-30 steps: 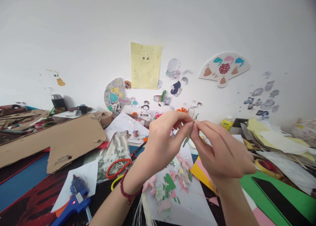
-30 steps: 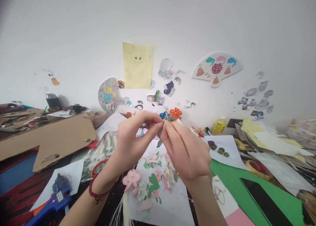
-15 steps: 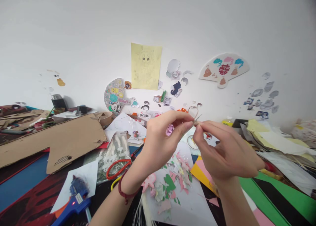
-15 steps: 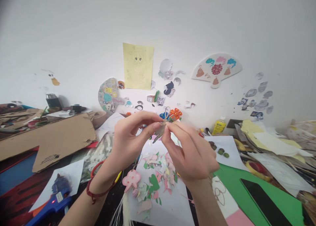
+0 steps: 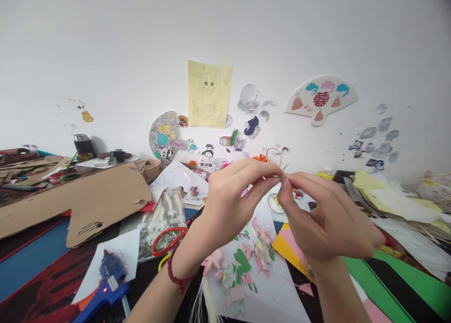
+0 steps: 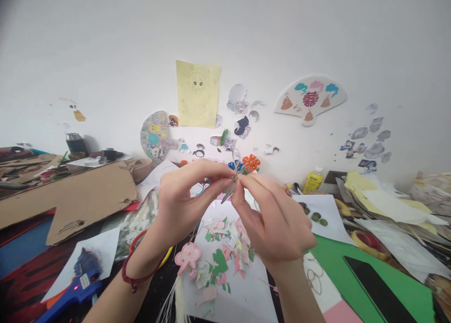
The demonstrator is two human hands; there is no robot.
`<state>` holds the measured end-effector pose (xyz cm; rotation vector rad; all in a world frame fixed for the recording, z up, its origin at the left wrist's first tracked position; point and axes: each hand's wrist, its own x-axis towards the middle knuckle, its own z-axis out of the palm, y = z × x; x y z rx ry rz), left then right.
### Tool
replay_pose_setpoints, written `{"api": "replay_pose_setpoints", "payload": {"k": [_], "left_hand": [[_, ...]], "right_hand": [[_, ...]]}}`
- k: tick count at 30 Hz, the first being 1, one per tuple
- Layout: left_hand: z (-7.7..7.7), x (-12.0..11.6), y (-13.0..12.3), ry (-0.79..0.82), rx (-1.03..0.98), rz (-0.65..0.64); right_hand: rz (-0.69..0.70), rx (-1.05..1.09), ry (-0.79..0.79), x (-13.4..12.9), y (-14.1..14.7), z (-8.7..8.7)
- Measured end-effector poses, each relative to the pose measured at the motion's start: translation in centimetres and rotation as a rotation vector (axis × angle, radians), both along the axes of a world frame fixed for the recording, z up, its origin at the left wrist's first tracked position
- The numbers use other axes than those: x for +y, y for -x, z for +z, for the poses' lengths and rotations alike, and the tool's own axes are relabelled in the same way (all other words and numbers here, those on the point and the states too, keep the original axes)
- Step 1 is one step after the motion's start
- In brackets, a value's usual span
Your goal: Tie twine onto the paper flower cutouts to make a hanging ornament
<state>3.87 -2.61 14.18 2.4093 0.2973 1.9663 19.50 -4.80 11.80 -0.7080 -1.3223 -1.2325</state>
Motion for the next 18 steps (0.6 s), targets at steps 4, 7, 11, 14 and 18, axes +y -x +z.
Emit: {"api": "replay_pose_setpoints", "payload": {"k": [4,7,11,14,18], "left_hand": [[-0.08,0.33,-0.06,-0.063,0.001,-0.001],[-0.15,0.39,-0.10,-0.077,-0.009,0.006],[-0.25,0.19,-0.14,-0.035,-0.012,0.019],[-0.37,0.05,-0.21,0.023,-0.024,-0.001],[-0.48,0.09,-0.34,0.105,-0.050,-0.053]], "right_hand": [[0.002,-0.010,-0.061,0.01,0.15,0.41],[0.003,-0.009,-0.019,-0.22,0.26,0.56],[0.025,0.008,0.033,-0.53,0.33,0.48],[0.053,0.031,0.070,-0.66,0.33,0.35],[0.095,0.062,0.135,-0.74,0.40,0.28]]}}
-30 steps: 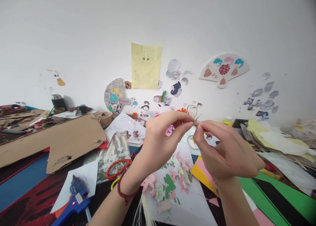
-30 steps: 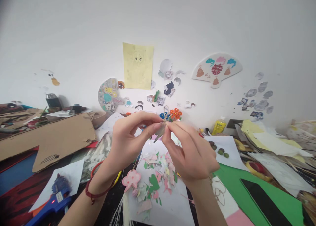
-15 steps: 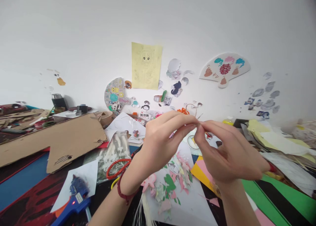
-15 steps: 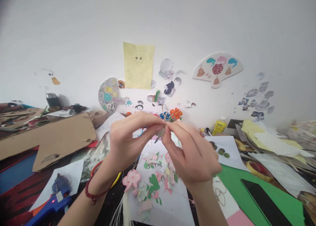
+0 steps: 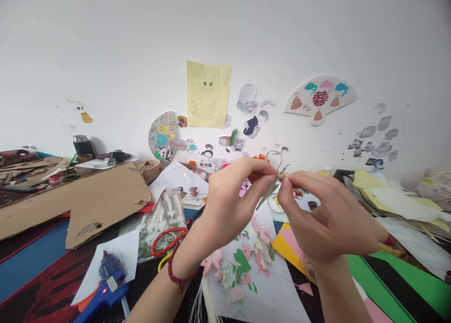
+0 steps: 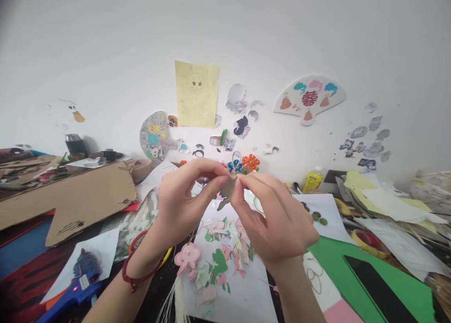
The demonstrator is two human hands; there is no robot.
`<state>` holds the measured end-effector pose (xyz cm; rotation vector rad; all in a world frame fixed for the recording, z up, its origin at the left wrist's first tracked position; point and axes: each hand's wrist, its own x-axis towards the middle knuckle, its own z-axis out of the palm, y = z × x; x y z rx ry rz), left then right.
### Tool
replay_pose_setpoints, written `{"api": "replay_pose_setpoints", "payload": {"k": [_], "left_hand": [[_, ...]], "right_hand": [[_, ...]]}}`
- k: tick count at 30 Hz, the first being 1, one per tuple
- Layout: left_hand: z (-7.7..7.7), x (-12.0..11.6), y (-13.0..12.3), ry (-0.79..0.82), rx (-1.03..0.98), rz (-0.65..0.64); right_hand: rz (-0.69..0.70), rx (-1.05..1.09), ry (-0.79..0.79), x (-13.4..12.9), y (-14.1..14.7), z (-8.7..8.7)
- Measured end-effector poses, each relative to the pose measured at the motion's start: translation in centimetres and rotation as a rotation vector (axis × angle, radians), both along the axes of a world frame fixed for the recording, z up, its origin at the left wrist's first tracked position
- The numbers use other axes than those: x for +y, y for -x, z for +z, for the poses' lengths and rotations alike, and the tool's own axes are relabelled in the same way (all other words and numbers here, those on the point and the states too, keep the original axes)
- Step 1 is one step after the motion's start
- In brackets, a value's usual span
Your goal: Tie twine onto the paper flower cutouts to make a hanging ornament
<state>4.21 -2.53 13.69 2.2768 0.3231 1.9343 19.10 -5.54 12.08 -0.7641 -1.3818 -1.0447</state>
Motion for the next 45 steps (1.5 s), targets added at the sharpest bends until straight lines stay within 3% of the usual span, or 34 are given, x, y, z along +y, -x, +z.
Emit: {"api": "replay_pose_setpoints", "payload": {"k": [10,15,21,26,32,45], "left_hand": [[0.3,0.2,0.5,0.123,-0.030,-0.075],[0.4,0.3,0.7,0.159,0.016,-0.095],[0.3,0.9,0.8,0.191,0.070,-0.130],[0.2,1.4,0.7,0.207,0.096,-0.101],[0.3,1.6,0.7,0.175,0.106,-0.061],[0.2,1.4,0.5,0.085,0.145,0.036]], "right_hand": [[0.144,0.021,0.098,-0.3,-0.7,0.9],[0.237,0.006,0.281,-0.6,-0.9,1.9],[0.573,0.124,0.593,-0.4,-1.1,2.1],[0.634,0.247,0.695,-0.3,-1.1,1.7],[0.712,0.357,0.702,0.5,-1.0,1.4],[0.768,0.389,0.675,0.8,-0.7,1.5]]}}
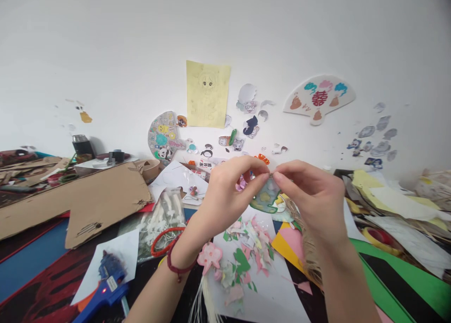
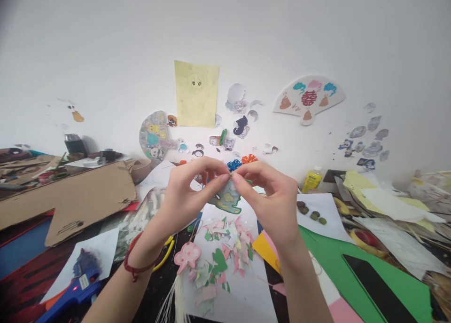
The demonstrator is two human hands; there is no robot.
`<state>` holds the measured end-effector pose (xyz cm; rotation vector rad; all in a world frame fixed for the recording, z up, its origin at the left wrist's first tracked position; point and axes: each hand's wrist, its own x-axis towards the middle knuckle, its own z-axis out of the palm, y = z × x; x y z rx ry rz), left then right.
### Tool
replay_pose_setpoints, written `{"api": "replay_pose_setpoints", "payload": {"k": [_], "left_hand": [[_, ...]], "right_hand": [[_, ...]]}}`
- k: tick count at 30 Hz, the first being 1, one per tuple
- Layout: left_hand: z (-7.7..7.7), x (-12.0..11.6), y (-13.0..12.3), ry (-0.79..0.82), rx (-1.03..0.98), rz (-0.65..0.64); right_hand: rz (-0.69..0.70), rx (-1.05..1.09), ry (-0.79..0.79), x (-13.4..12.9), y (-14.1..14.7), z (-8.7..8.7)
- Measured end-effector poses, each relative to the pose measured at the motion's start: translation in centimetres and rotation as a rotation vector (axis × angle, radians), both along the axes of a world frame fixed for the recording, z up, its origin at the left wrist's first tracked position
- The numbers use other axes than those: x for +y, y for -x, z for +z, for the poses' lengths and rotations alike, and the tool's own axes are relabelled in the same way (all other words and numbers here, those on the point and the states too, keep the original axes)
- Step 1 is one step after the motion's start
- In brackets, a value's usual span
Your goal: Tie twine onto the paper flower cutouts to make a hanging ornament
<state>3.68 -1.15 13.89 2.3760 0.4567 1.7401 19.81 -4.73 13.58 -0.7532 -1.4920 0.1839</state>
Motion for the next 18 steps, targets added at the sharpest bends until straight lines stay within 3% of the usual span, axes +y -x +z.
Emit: {"api": "replay_pose_setpoints", "payload": {"k": [9,18], "left_hand": [[-0.2,-0.1,-0.4,0.008,0.013,-0.003],[-0.1,0.0,-0.5,0.000,-0.057,0.013]], "right_hand": [[0.073,0.060,0.027,0.8,0.2,0.0],[0.122,0.088,0.163,1.0,-0.9,-0.1]]}}
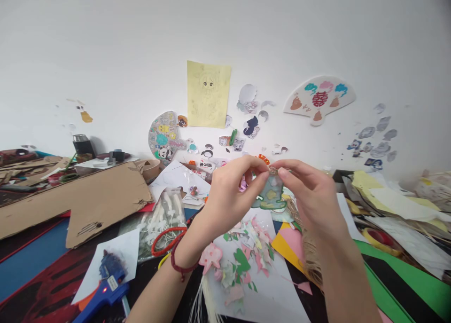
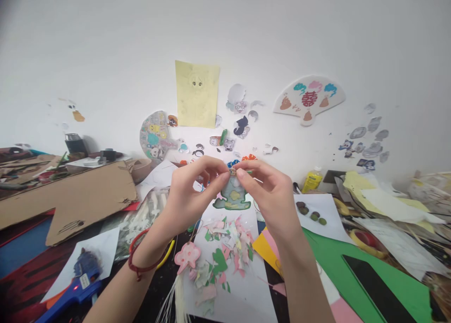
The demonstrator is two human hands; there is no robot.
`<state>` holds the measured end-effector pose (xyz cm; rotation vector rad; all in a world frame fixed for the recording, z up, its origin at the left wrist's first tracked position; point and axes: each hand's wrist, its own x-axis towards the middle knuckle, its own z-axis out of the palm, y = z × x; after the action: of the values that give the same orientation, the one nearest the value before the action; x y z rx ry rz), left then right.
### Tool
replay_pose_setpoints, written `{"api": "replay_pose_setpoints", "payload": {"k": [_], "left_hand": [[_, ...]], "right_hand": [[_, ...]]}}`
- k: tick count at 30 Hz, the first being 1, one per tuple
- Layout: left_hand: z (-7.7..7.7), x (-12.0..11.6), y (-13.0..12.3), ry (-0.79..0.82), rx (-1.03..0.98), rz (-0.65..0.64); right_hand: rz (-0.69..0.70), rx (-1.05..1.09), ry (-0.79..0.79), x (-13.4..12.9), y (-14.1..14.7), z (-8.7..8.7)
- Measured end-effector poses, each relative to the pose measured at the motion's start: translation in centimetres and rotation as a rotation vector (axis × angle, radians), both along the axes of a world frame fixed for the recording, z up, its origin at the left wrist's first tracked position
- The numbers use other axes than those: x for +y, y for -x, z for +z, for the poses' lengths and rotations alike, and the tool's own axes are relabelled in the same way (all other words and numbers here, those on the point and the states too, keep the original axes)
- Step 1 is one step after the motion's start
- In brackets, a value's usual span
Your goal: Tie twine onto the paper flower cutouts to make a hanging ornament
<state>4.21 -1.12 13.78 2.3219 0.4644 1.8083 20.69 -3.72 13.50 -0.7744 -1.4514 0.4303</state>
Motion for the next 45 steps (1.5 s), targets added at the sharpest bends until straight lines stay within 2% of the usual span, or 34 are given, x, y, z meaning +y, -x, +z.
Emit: {"api": "replay_pose_setpoints", "payload": {"k": [8,14,23,28,38,42,45], "left_hand": [[-0.14,0.14,0.00,0.027,0.015,-0.002],[-0.14,0.08,-0.08,-0.015,0.045,0.048],[-0.21,0.10,-0.07,-0.046,0.077,0.046],[-0.23,0.09,-0.09,-0.051,0.148,0.045],[-0.24,0.00,-0.04,-0.037,0.169,0.064],[-0.28,-0.04,-0.01,-0.025,0.149,0.072],[-0.31,0.00,-0.01,-0.030,0.109,0.081]], "right_hand": [[0.009,-0.015,-0.038,0.18,-0.10,-0.09],[-0.021,-0.036,-0.071,-0.06,0.00,0.05],[-0.094,-0.107,-0.096,-0.20,-0.18,0.10],[-0.073,-0.153,-0.075,-0.47,-0.14,0.17],[-0.055,-0.073,-0.106,-0.30,-0.18,0.26],[-0.085,-0.091,-0.024,-0.42,-0.58,0.37],[-0.051,-0.126,0.053,-0.33,-0.79,0.25]]}}
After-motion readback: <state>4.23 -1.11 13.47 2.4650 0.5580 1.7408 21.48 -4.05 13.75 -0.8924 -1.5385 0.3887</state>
